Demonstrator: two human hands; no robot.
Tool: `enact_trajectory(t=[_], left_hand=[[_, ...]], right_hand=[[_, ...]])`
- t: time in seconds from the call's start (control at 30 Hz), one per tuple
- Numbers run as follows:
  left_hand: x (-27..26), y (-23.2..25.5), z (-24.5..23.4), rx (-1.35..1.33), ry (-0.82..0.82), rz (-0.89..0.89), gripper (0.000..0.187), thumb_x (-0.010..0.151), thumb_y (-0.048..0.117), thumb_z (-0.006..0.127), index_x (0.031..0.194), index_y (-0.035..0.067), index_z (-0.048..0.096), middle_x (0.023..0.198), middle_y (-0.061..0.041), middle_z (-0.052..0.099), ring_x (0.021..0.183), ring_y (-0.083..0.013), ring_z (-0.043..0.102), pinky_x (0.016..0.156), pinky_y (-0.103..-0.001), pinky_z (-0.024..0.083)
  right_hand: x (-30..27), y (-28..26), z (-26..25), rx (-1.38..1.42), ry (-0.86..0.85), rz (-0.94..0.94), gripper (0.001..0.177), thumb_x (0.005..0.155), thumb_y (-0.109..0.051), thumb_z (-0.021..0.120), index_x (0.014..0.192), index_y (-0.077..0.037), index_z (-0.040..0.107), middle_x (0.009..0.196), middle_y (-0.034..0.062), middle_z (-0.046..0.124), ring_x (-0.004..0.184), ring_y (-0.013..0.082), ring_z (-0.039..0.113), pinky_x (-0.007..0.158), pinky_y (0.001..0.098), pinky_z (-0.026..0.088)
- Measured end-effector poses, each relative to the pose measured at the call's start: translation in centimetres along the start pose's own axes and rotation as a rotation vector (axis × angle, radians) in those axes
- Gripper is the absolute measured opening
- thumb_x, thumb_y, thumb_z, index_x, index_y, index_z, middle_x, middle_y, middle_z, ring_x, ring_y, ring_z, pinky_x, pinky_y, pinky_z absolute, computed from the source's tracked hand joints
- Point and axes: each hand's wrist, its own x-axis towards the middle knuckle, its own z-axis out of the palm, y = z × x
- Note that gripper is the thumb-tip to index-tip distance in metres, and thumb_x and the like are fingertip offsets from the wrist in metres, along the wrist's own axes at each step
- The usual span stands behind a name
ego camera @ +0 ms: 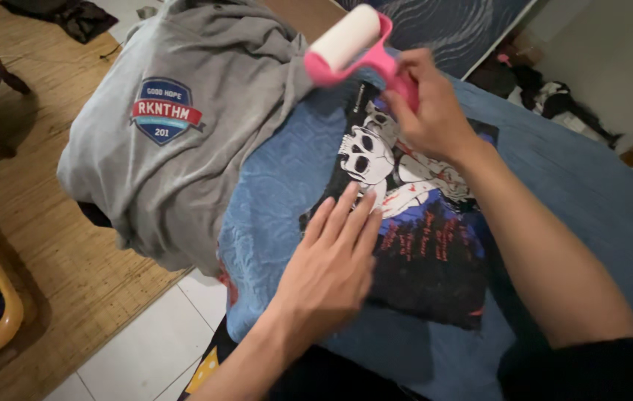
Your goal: The person uses a pink lint roller to clean a black t-shirt laid out on a blue bedsheet. They roll the tool over the fabric, fold the shirt to access different areas, and flip it over to clean the graphic side as well.
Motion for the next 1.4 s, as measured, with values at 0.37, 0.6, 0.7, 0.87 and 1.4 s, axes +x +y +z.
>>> enact_trajectory(t=[0.37,0.6,0.7,0.87,1.4], left_hand=[[-0.4,-0.7,1.1,-0.034,-0.110,-0.014,0.088,0.088,0.053,0.062,0.145,-0.011,0.043,0.157,-0.028,0.033,0.150,-0.0431,0.023,0.119,-0.058,0.016],[-3.0,0.0,0.7,0.028,-0.124,-0.076,0.062,0.097,0.033,0.059,0.146,-0.004,0.045,0.160,-0.019,0.038,0.155,-0.0351,0.029,0.125,-0.053,0.023],[-3.9,-0.1,-0.1,0.079,-0.131,-0.075,0.068,0.093,0.031,0.058,0.148,-0.006,0.043,0.162,-0.020,0.034,0.152,-0.0356,0.027,0.119,-0.057,0.021],[-4.0,-0.5,-0.5,0.016,-0.130,-0.058,0.075,0.091,0.033,0.060,0.149,-0.011,0.037,0.159,-0.026,0.031,0.150,-0.0374,0.024,0.117,-0.058,0.018],[-3.4,-4.4,-5.1,0.124,-0.170,0.498,0.039,0.075,0.012,0.060,0.110,-0.004,0.065,0.113,-0.013,0.063,0.111,-0.0275,0.060,0.094,-0.035,0.052]], right_hand=[[-8.0,-5.2,-4.4,-0.021,-0.057,0.091,0.050,0.097,-0.009,0.069,0.138,0.000,0.042,0.107,0.0232,0.069,0.097,0.0334,0.072,0.085,0.0398,0.055],[-13.0,-7.5,-7.1,-0.108,-0.145,0.188,0.049,0.091,-0.018,0.074,0.135,-0.006,0.059,0.104,0.0185,0.073,0.087,0.0312,0.073,0.079,0.0394,0.056],[-14.0,-7.9,-7.3,-0.100,-0.167,0.049,0.049,0.089,-0.018,0.076,0.135,-0.005,0.062,0.115,0.0206,0.072,0.096,0.0336,0.072,0.084,0.0391,0.057],[-14.6,-8.8,-7.2,-0.081,-0.177,-0.032,0.046,0.088,-0.018,0.076,0.131,-0.006,0.065,0.115,0.0183,0.073,0.097,0.0325,0.073,0.086,0.0384,0.057],[-15.6,-12.6,-8.1,-0.094,-0.341,-0.014,0.047,0.087,-0.020,0.074,0.132,-0.009,0.065,0.095,0.0133,0.071,0.076,0.0303,0.070,0.069,0.0386,0.057]])
